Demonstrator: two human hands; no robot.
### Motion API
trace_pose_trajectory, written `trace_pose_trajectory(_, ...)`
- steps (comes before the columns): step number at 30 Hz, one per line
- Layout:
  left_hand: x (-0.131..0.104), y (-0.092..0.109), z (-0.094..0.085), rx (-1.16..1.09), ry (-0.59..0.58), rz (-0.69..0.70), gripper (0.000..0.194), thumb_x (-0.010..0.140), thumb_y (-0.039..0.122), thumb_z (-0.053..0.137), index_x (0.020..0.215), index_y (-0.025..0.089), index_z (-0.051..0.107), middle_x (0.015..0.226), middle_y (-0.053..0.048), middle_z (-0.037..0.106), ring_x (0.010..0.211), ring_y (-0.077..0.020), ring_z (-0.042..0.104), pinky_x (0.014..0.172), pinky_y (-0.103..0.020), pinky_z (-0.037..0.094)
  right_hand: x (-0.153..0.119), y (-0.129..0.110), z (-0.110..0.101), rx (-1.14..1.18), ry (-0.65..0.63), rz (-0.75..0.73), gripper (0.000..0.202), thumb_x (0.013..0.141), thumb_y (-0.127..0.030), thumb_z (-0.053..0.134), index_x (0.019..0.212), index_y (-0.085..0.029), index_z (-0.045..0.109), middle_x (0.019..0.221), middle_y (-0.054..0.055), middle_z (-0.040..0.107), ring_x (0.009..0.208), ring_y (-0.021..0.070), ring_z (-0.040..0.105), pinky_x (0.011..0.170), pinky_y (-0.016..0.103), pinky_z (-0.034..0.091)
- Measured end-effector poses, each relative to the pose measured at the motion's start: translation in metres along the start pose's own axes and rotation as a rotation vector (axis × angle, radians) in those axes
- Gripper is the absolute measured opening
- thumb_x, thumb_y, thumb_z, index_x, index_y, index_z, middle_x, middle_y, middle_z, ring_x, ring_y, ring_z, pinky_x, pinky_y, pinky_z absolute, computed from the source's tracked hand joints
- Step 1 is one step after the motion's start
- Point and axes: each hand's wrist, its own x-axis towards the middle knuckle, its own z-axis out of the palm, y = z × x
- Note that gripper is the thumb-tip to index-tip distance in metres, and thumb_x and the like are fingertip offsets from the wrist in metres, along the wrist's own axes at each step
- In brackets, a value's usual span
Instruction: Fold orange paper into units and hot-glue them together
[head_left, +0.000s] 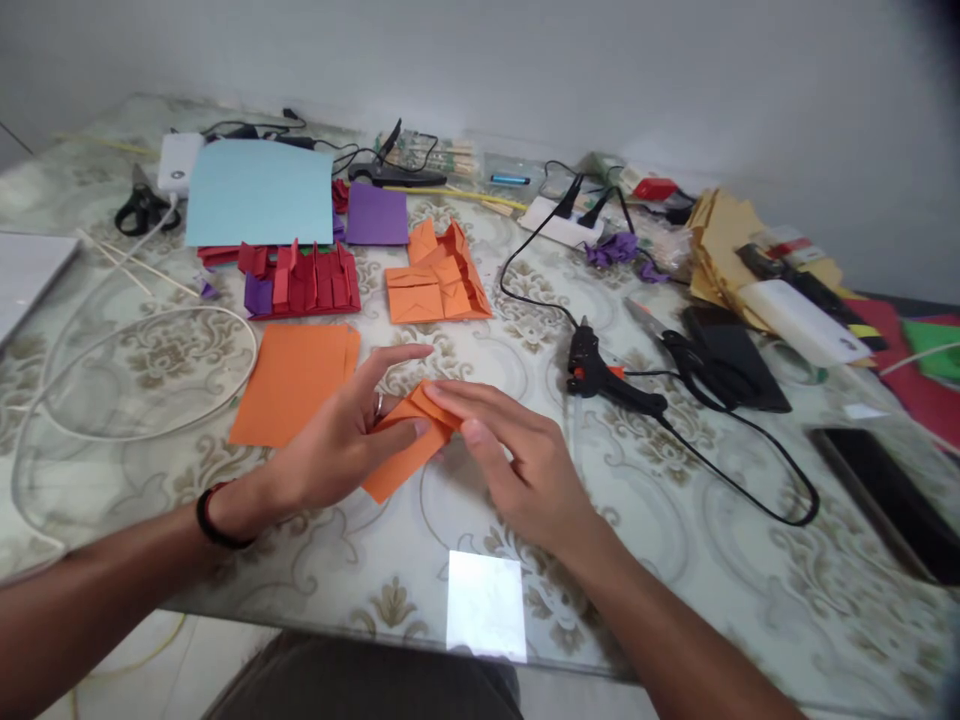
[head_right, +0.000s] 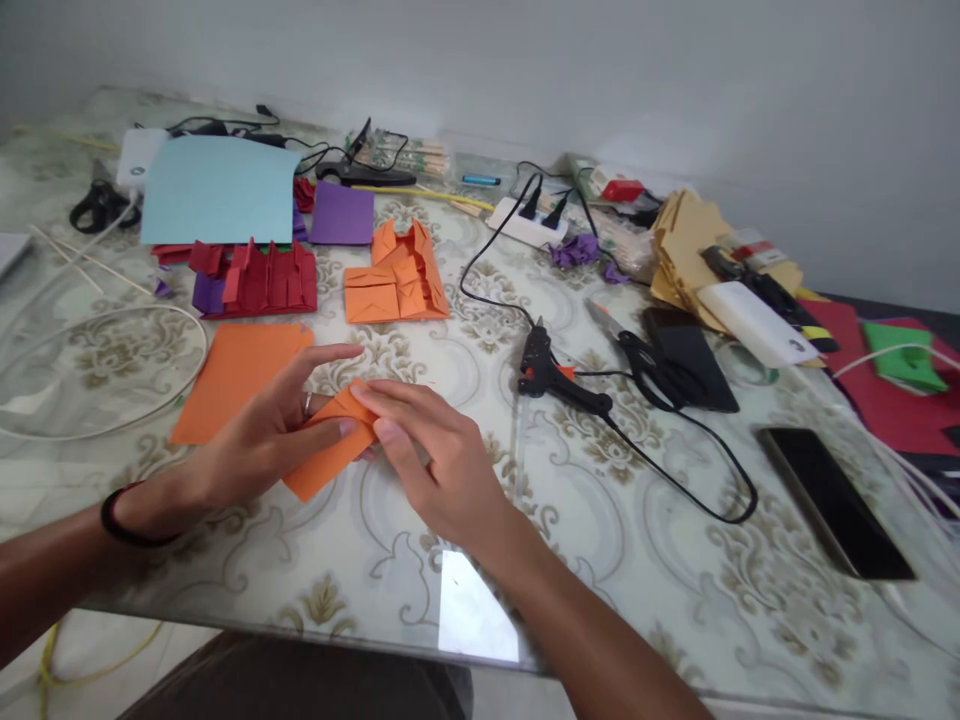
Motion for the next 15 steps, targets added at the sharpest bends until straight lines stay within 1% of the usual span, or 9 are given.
trace_pose_trajectory(2, -0.002, 0.003, -0.001, 0.1, 0.009, 0.0, 0.055, 0.101, 0.023, 0.061, 0.151, 0.026, 0.038, 0.061, 0.011, 0.028, 0.049, -0.0078, 0.024, 0.042, -0.02, 0.02, 0.0, -0.001, -0.001, 0.076, 0.005, 0.102, 0.03, 0.104, -0.019, 0.055, 0.126, -0.024, 0.075, 0.128, 0.008, 0.075, 0.122, 0.0195, 0.068, 0.108, 0.04, 0.055)
trace_pose_trajectory(4, -0.003, 0.006, -0.002, 0.204, -0.01, 0.029, 0.056, 0.101, 0.022, 0.06, 0.152, 0.027, 0.038, 0.063, 0.011, 0.028, 0.051, -0.0086, 0.025, 0.044, -0.02, 0.021, 0.001, -0.002, -0.002, 0.173, -0.001, 0.208, 0.023, 0.101, -0.021, 0.062, 0.116, -0.027, 0.078, 0.124, 0.006, 0.076, 0.118, 0.0199, 0.07, 0.1, 0.038, 0.058)
trace_pose_trajectory(7, -0.004, 0.008, -0.005, 0.32, -0.08, 0.094, 0.057, 0.101, 0.022, 0.059, 0.153, 0.026, 0.039, 0.067, 0.009, 0.033, 0.054, -0.0094, 0.028, 0.048, -0.022, 0.025, 0.002, -0.002, -0.004, 0.297, -0.011, 0.328, 0.01, 0.095, -0.023, 0.071, 0.1, -0.026, 0.079, 0.115, 0.005, 0.074, 0.109, 0.0207, 0.07, 0.089, 0.036, 0.059)
trace_pose_trajectory(8, -0.004, 0.009, -0.007, 0.343, -0.106, 0.105, 0.057, 0.1, 0.022, 0.059, 0.153, 0.025, 0.039, 0.068, 0.009, 0.036, 0.055, -0.0094, 0.028, 0.048, -0.022, 0.026, 0.002, -0.003, -0.005, 0.322, -0.014, 0.357, 0.01, 0.093, -0.023, 0.073, 0.101, -0.026, 0.077, 0.11, 0.005, 0.073, 0.103, 0.02, 0.07, 0.086, 0.035, 0.059)
trace_pose_trajectory(10, -0.004, 0.01, -0.01, 0.363, -0.153, 0.11, 0.058, 0.1, 0.021, 0.059, 0.154, 0.026, 0.038, 0.072, 0.007, 0.044, 0.056, -0.0092, 0.031, 0.049, -0.021, 0.029, 0.002, -0.003, -0.007, 0.354, -0.047, 0.404, 0.021, 0.09, -0.023, 0.075, 0.111, -0.027, 0.074, 0.1, 0.002, 0.07, 0.09, 0.0175, 0.068, 0.082, 0.034, 0.058)
trace_pose_trajectory(12, -0.004, 0.011, -0.012, 0.364, -0.198, 0.093, 0.06, 0.1, 0.02, 0.058, 0.156, 0.028, 0.036, 0.078, 0.005, 0.052, 0.057, -0.009, 0.035, 0.051, -0.02, 0.032, 0.001, -0.004, -0.008, 0.373, -0.099, 0.426, 0.031, 0.09, -0.023, 0.075, 0.12, -0.029, 0.072, 0.093, 0.0, 0.066, 0.082, 0.0152, 0.064, 0.079, 0.032, 0.057)
trace_pose_trajectory(14, -0.003, 0.012, -0.013, 0.36, -0.235, 0.08, 0.062, 0.099, 0.021, 0.06, 0.157, 0.027, 0.037, 0.082, 0.004, 0.058, 0.059, -0.0091, 0.039, 0.052, -0.02, 0.034, 0.001, -0.005, -0.01, 0.379, -0.143, 0.429, 0.028, 0.092, -0.024, 0.074, 0.119, -0.029, 0.072, 0.089, -0.002, 0.062, 0.081, 0.014, 0.062, 0.077, 0.03, 0.056)
trace_pose_trajectory(15, -0.004, 0.012, -0.014, 0.337, -0.221, 0.075, 0.062, 0.098, 0.022, 0.062, 0.156, 0.026, 0.04, 0.082, 0.004, 0.059, 0.059, -0.0094, 0.04, 0.053, -0.02, 0.035, 0.001, -0.005, -0.01, 0.385, -0.158, 0.437, 0.024, 0.093, -0.025, 0.073, 0.116, -0.029, 0.072, 0.088, -0.002, 0.061, 0.08, 0.0135, 0.061, 0.075, 0.029, 0.055)
